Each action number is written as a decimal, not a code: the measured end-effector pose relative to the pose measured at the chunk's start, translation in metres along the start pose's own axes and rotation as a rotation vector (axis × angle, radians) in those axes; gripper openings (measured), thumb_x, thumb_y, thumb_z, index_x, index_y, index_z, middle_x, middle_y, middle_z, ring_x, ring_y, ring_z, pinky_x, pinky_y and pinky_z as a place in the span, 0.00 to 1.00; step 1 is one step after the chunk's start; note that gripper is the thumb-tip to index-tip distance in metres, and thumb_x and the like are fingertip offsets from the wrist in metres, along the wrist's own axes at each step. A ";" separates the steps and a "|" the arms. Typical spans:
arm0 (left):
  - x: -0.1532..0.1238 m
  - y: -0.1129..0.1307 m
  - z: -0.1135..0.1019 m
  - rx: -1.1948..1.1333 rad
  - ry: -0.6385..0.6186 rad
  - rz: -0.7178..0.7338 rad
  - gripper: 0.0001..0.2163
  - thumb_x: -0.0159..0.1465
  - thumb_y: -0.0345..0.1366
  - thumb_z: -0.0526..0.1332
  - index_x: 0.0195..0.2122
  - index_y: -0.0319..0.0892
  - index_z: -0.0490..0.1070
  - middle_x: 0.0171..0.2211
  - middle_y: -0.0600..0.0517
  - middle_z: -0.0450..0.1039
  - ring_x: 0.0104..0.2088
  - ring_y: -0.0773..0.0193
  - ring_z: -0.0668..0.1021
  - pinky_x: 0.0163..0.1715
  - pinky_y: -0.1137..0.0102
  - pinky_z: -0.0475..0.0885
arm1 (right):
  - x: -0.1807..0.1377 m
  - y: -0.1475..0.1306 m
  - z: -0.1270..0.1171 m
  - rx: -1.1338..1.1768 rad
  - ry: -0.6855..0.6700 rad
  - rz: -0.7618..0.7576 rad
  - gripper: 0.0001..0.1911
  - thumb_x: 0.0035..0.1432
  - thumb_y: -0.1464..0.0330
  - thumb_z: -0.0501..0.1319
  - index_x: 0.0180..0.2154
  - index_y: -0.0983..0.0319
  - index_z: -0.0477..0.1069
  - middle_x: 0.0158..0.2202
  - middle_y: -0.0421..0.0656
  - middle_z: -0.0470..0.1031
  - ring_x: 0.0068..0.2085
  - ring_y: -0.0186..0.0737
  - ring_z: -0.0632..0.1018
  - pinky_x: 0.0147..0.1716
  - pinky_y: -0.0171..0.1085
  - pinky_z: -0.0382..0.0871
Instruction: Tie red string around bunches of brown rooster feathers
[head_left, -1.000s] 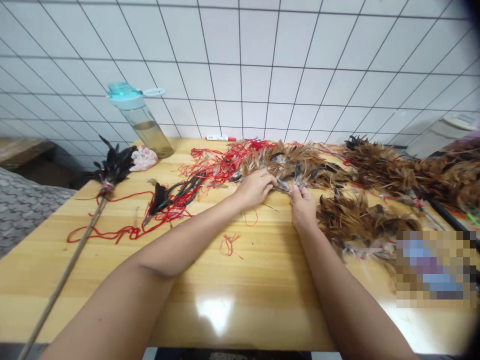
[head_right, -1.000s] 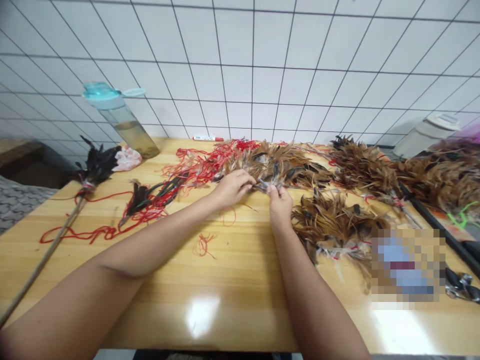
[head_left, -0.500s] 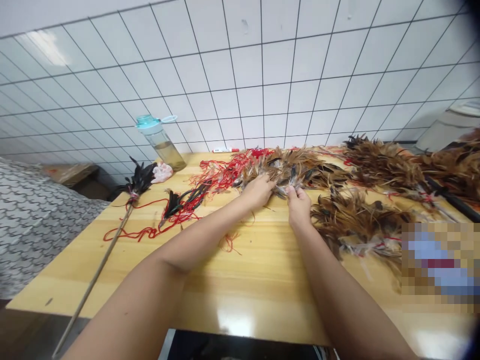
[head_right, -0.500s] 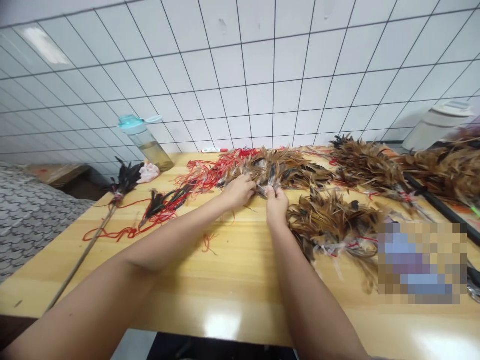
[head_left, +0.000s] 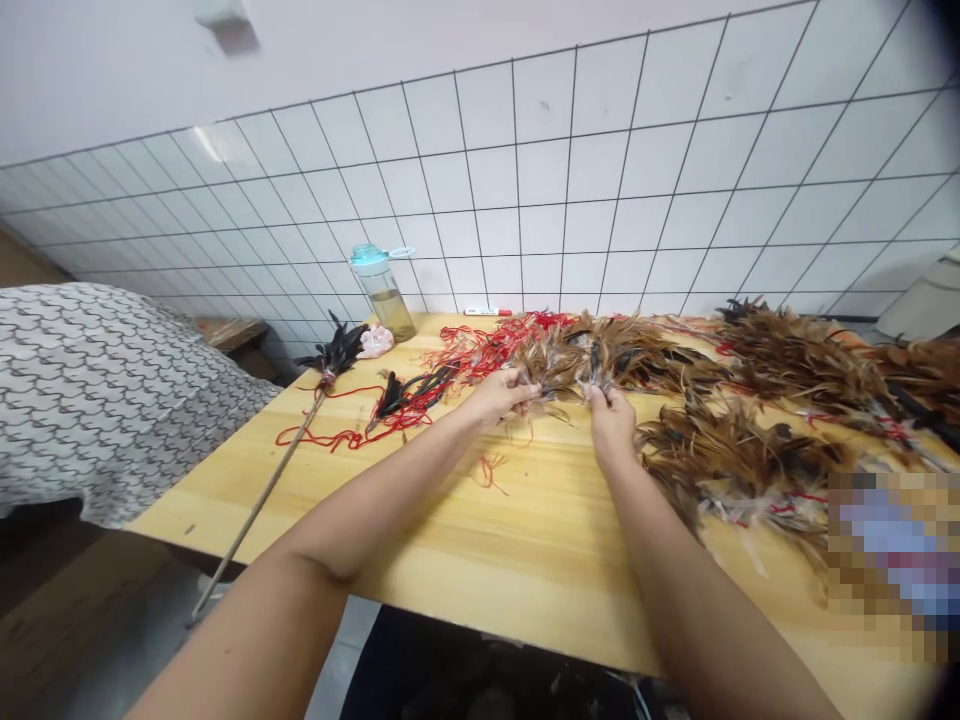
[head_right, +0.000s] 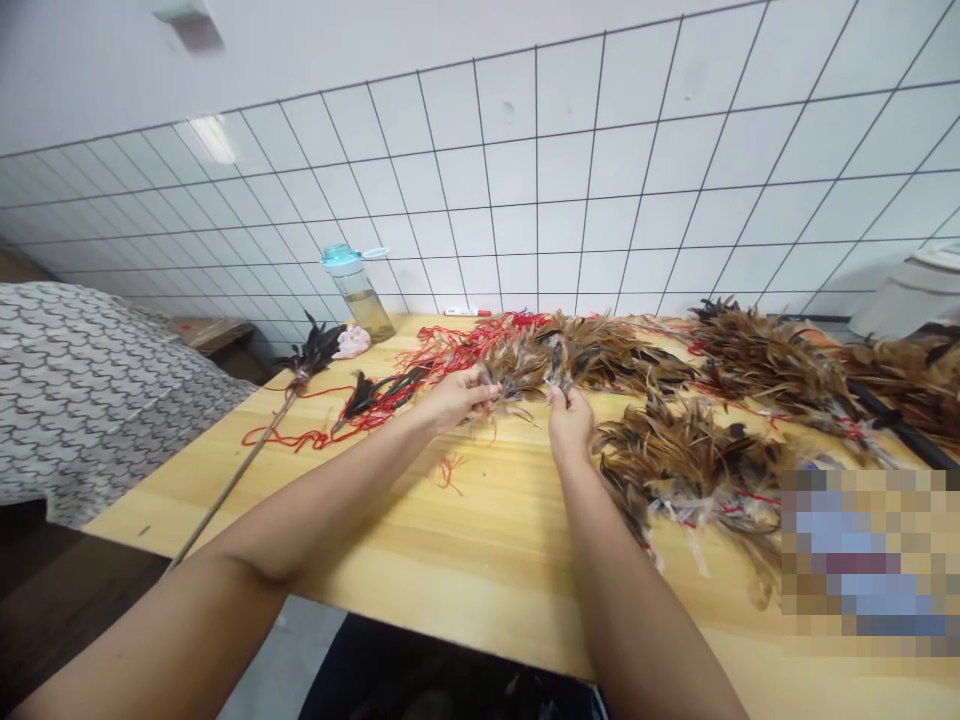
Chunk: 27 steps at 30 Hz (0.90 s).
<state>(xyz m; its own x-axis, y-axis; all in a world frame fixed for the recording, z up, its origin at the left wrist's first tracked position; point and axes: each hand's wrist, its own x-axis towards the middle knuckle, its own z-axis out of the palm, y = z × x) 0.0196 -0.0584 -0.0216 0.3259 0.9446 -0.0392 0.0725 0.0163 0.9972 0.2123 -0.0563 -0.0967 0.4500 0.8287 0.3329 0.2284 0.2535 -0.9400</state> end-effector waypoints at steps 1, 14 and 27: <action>0.000 -0.001 -0.001 -0.045 0.001 -0.011 0.13 0.53 0.38 0.68 0.30 0.37 0.66 0.21 0.57 0.67 0.21 0.74 0.69 0.23 0.77 0.64 | -0.001 -0.002 0.000 -0.013 0.003 0.008 0.17 0.52 0.55 0.57 0.28 0.62 0.71 0.28 0.42 0.72 0.33 0.40 0.70 0.38 0.40 0.62; 0.018 0.003 0.013 -0.208 -0.130 -0.074 0.15 0.48 0.36 0.71 0.31 0.35 0.68 0.23 0.54 0.71 0.22 0.74 0.72 0.23 0.78 0.64 | -0.022 -0.020 0.015 -0.015 -0.165 0.008 0.13 0.53 0.58 0.57 0.27 0.61 0.70 0.28 0.41 0.70 0.33 0.40 0.69 0.37 0.39 0.63; 0.036 -0.018 0.003 -0.092 -0.234 -0.027 0.08 0.50 0.31 0.67 0.30 0.36 0.71 0.23 0.55 0.71 0.24 0.72 0.71 0.27 0.75 0.65 | -0.023 -0.031 0.008 -0.192 -0.300 0.039 0.15 0.53 0.60 0.59 0.19 0.60 0.66 0.23 0.38 0.63 0.28 0.36 0.65 0.31 0.37 0.59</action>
<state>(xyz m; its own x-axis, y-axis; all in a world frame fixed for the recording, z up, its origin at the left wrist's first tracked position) 0.0324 -0.0255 -0.0412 0.5355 0.8417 -0.0689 0.0014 0.0806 0.9967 0.1881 -0.0792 -0.0755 0.1948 0.9527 0.2334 0.3871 0.1439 -0.9107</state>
